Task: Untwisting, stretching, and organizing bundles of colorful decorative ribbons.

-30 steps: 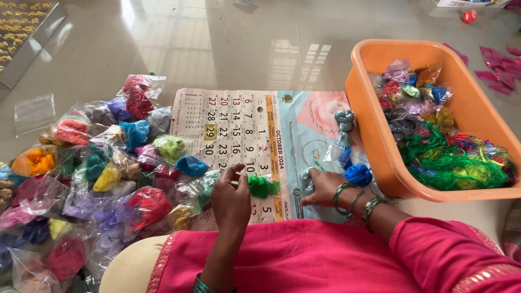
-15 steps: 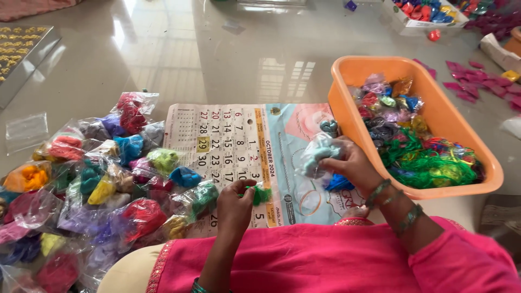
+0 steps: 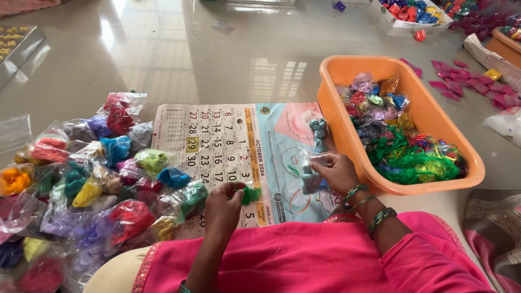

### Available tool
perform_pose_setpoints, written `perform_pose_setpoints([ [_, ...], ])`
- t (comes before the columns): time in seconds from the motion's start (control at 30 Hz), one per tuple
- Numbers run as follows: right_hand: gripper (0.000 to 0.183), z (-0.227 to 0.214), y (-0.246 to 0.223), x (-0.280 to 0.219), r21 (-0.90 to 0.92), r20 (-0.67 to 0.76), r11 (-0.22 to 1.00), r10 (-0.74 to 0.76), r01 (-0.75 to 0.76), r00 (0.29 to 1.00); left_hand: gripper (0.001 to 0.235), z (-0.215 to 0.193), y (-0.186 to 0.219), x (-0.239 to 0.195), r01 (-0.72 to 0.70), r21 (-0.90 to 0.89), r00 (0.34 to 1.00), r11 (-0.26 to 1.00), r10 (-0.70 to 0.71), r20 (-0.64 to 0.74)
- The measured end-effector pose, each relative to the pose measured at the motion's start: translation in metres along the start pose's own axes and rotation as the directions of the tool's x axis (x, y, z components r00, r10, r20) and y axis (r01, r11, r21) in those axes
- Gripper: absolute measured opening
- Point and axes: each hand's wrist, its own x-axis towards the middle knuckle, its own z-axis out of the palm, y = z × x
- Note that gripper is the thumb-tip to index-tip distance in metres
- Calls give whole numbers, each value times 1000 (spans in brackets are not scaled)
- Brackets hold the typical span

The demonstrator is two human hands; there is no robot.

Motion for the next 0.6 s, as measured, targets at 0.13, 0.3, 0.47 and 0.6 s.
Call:
perform_pose_setpoints([
  [0.13,24,1,-3,0,81,-94,996,-13,21,995,24,3,-5,2,-49,-6,999,999,49,5],
  [0.3,25,4,-37,-12,-311,-309,934,-275,177,910,23,6,-14,6,-82,-46,997,996,81,-10],
  [0.47,29,-3,-43,-14,-141,-301,985,-141,102,943,23,0,-2,0,-64,-24,998,998,64,1],
  [0.6,30,-14,-27,-8,-194,-312,979,-120,60,942,22,-2,-1,-1,-70,-15,998,997,69,-7],
])
